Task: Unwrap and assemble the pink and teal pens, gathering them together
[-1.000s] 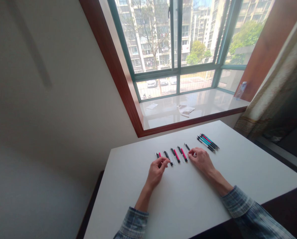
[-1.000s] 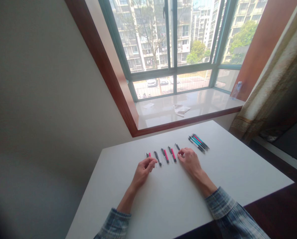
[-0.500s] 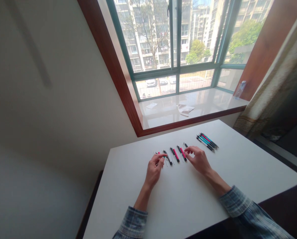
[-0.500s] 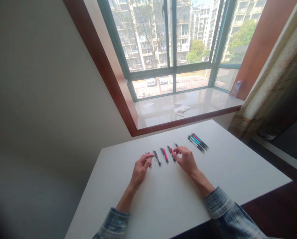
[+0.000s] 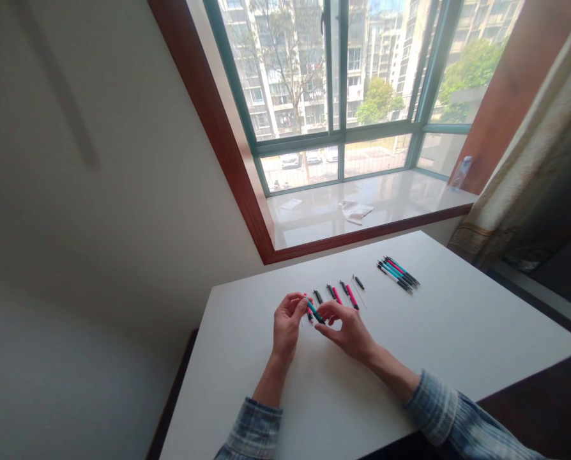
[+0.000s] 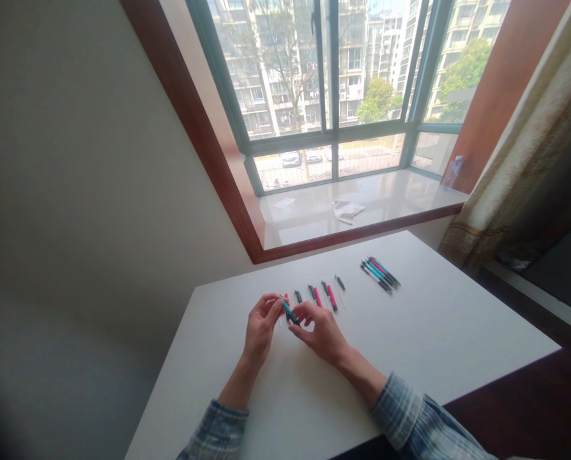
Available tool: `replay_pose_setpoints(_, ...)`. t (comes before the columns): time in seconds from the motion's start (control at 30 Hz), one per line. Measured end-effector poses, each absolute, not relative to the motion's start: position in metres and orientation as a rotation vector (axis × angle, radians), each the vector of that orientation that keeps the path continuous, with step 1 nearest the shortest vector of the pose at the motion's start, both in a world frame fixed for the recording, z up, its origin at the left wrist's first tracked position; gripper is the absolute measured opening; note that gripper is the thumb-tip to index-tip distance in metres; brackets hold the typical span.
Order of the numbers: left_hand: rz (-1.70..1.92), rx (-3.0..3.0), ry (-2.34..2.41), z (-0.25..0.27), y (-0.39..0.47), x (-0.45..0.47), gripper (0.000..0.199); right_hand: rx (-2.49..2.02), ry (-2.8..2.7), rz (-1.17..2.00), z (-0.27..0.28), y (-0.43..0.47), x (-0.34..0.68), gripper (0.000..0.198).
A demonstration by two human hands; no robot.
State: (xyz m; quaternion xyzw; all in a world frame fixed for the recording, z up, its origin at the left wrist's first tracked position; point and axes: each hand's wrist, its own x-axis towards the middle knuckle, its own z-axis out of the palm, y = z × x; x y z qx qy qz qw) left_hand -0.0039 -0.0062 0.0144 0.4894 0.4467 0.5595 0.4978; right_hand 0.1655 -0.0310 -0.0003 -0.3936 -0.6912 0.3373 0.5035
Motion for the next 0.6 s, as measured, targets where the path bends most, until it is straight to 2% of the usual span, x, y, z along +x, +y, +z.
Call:
replay_pose_setpoints(0.13,1.35,1.124,1.071,0.012,-0.004,-0.006,0.033,-0.974,-1.522,0.879,-0.003,-0.027,0.17,0.017)
replay_pose_setpoints(0.33,1.153,1.114,1.098,0.008,-0.005,-0.006,0.035,-0.981,-1.177,1.037,-0.005,-0.015,0.182,0.033)
replay_pose_setpoints(0.6,1.074,1.041,1.075,0.009,-0.008,-0.004,0.046,-0.967,-1.148,1.093,-0.002,-0.012,0.187,0.034)
